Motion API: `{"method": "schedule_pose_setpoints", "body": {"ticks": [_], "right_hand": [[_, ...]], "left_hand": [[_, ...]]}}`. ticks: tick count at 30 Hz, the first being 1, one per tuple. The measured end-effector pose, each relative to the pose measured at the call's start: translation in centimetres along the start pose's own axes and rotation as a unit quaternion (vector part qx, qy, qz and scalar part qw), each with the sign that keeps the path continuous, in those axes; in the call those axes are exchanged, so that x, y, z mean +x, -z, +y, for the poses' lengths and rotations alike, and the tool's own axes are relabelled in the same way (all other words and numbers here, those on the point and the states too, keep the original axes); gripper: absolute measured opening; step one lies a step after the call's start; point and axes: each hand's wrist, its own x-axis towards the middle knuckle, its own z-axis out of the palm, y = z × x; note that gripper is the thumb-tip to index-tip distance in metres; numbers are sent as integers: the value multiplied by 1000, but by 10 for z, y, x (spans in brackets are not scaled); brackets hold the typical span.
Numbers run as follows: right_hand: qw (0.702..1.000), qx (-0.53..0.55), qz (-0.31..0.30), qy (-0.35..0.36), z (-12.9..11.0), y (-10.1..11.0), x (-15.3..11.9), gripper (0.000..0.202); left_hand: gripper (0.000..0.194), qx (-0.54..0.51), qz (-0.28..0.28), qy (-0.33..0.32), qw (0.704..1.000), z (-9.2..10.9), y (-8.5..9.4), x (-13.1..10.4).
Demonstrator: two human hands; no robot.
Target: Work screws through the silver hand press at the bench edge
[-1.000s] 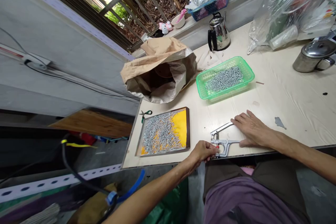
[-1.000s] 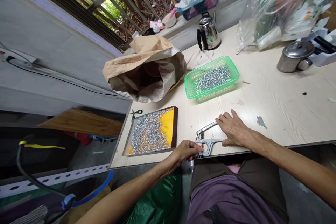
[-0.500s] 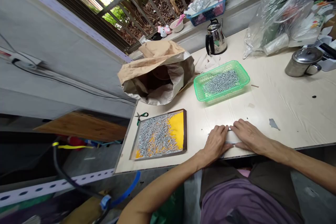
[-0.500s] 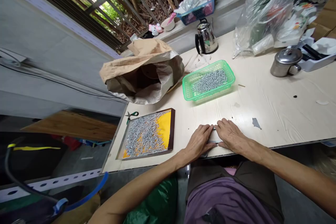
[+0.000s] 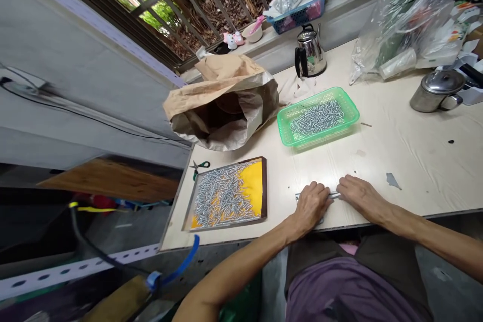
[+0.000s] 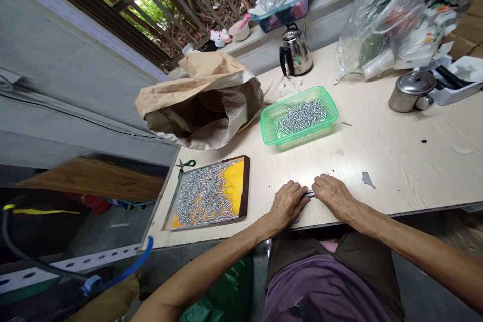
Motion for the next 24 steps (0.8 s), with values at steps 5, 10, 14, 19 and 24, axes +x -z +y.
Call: {"method": "schedule_pose_setpoints", "body": {"ticks": [5,10,14,19,24], "right_hand": [[998,27,-36,-34,12,7,3,35],[997,61,-51,-22,36,0,10,43],[997,15,-51,-48,41,2,30,17],[996,-51,-55,-56,13,16,60,15],[980,24,-111,165,-44,5,71,11]], "left_hand": [[40,-10,58,29,998,8,-10,-10],[44,-48,155,-22,986,32,-39,-32],[44,-93,163,-27,982,47,-49,-39],[52,-130,159,-22,978,49,-44,-36],[45,-134,151,-94,975,52,-45,-55]]}}
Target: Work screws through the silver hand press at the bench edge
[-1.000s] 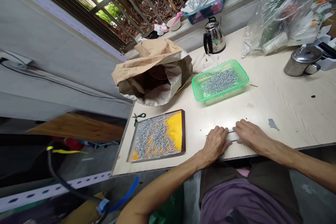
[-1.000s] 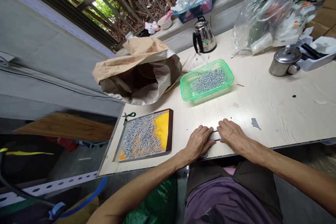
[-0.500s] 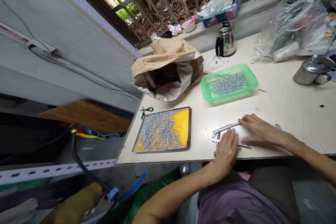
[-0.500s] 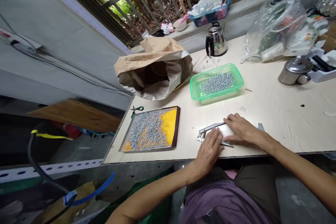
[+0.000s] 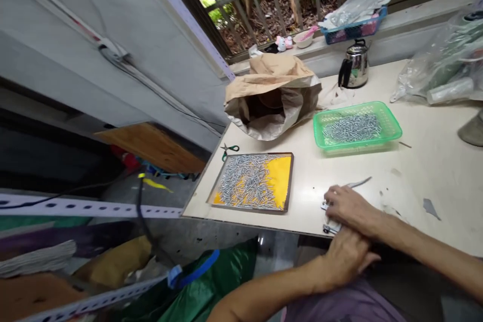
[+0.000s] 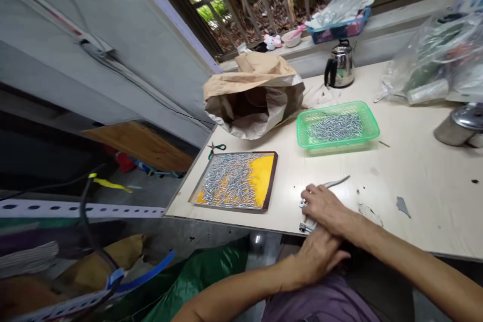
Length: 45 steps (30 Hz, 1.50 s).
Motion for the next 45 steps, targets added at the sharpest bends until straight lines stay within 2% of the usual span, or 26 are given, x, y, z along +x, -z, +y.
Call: {"method": "schedule_pose_setpoints", "body": {"ticks": [3,5,6,7,9,11,14,17,19,20,22,24,25,27,29,32,35,39,45], "right_hand": [[998,12,-8,58,-16,-12,8,14],[997,29,11,69,-19,-19,9,12],[996,40,27,74,-19,-21,9,12],[994,51,47,79,-19,-24,9,12],[988,77,98,90,-17,-25,8,16],[976,102,170,91,-10,-19,9,19],[953,91,286,38,11,8,18,18],[926,-23,360,-114,34,45,26,19],[905,-85,368,-197,40,62,22,22],[907,-90,354,-210,39,66,17,23],[937,-47,293,-185,30,60,1,27],[965,38,201,-165,17,42,-21,30],[969,66,163,-172,10,30,-33,28],[972,99,109,-183,-4,8,-56,22],[971,108,93,-194,-13,-9,-74,19],[966,111,101,-211,-20,-23,-87,24],[967,99,102,-211,-21,-30,-89,26],[971,43,127,-197,-26,-35,-91,21],[972,-40,161,-166,-32,-34,-94,24]], "left_hand": [[33,32,16,-51,998,-3,17,-28],[25,80,66,-29,994,-18,43,-46],[25,113,99,2,989,-30,61,-52],[25,150,125,74,978,-45,80,-58],[25,228,166,211,936,-80,117,-64],[23,282,147,290,903,-114,146,-66],[21,308,53,333,889,-151,165,-63],[22,311,-37,324,893,-167,164,-58],[23,310,-64,303,899,-173,162,-57],[23,308,-67,292,903,-176,161,-57],[24,299,-59,286,909,-183,161,-57],[25,274,-31,293,915,-187,162,-55],[25,249,-8,302,920,-184,162,-53],[23,164,42,329,929,-168,160,-47],[21,41,76,367,926,-138,151,-38],[19,-135,67,403,903,-91,127,-19],[17,-212,60,417,882,-60,99,-7],[20,-236,48,446,862,-50,77,-5],[25,-252,35,482,839,-48,68,-11]]}}
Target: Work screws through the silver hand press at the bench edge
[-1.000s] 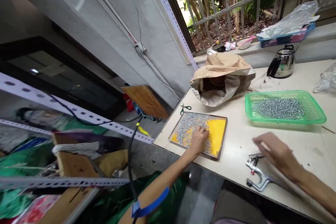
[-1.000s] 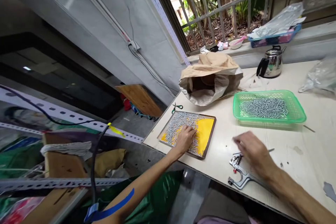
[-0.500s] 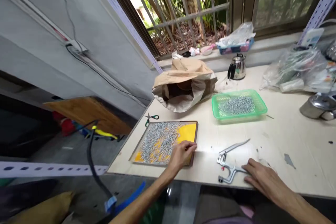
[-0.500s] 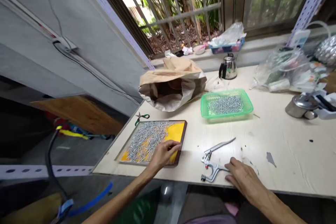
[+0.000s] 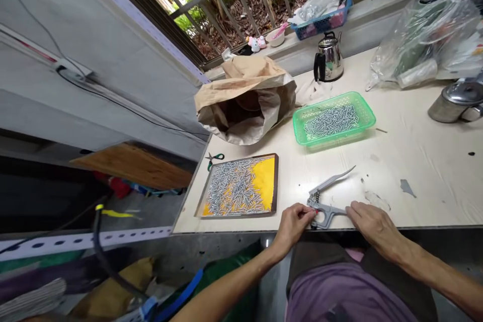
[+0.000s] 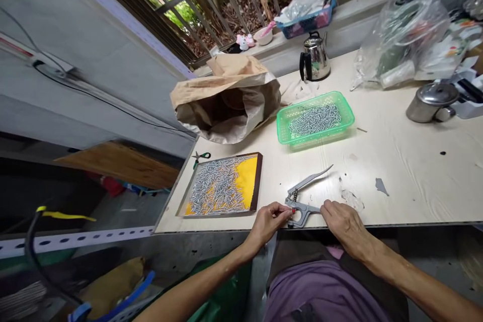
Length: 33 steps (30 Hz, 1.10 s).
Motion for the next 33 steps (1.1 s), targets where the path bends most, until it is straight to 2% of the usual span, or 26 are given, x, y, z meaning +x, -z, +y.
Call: {"method": "schedule_pose_setpoints", "body": {"ticks": [8,15,20,23,26,29,31,33], "right_hand": [[999,30,-11,-22,1,-3,0,26],[999,40,-22,-24,2,-4,3,26],[995,56,-72,-31,8,-2,4,15],[994,70,-82,-27,20,0,8,10],[994,64,-77,-31,39,-2,15,50],[992,55,-108,-25,57,-7,25,87],[990,59,-128,-10,64,-8,31,95],[989,64,-135,-2,64,-6,38,95]], "left_hand": [[27,25,-10,31,999,0,-3,1],[35,42,-116,111,986,6,2,8],[43,23,-147,110,983,9,5,7],[45,29,-152,112,981,10,5,7],[47,35,-147,118,981,11,5,7],[47,40,-139,117,983,11,4,6],[47,44,-132,116,983,10,4,4],[47,48,-128,117,984,10,4,4]]}}
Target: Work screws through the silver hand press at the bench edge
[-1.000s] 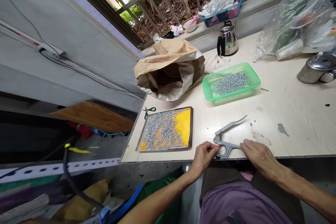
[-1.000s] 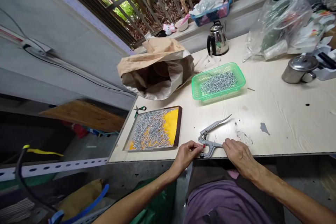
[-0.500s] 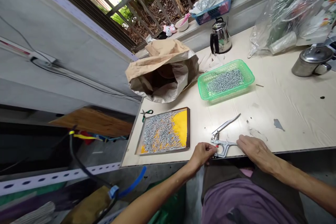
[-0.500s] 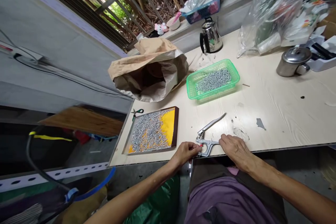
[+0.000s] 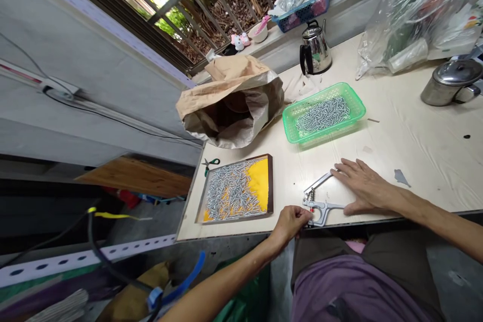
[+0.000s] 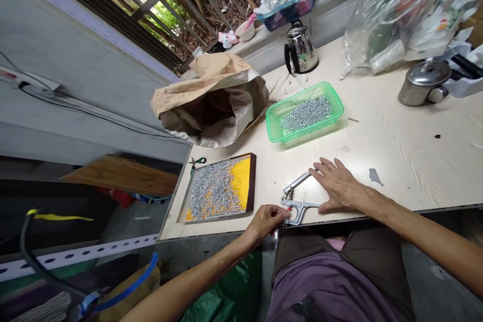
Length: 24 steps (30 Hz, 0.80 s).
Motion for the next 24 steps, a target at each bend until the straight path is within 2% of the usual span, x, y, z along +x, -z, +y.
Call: {"method": "schedule_pose_setpoints", "body": {"ticks": [8,10,11,13,15,18,20,22,24], "right_hand": [[1000,-23,-12,-13,-19,20,4,72],[1000,-25,-3,-6,-21,18,1,69],[1000,-27,4,-1,-22,17,-1,67],[999,-31,20,10,-24,12,-5,65],[998,-35,42,17,-27,6,-8,65],[997,-35,63,12,-31,0,-13,70],[997,-35,66,-2,-32,-2,-18,77],[996,-40,73,-24,-32,-3,-23,78],[995,-45,81,-46,-32,-5,-26,70]], "left_hand": [[42,19,8,12,1000,-9,-1,4],[36,64,36,-11,997,-11,-1,1],[33,98,64,-48,992,-10,-2,-1],[25,184,130,-164,961,-6,-5,-5],[22,268,165,-291,904,3,-10,-3],[48,357,129,-416,827,21,-21,11],[60,390,88,-448,800,32,-25,23],[64,413,58,-449,790,40,-25,33],[62,432,39,-440,786,45,-24,37]]}}
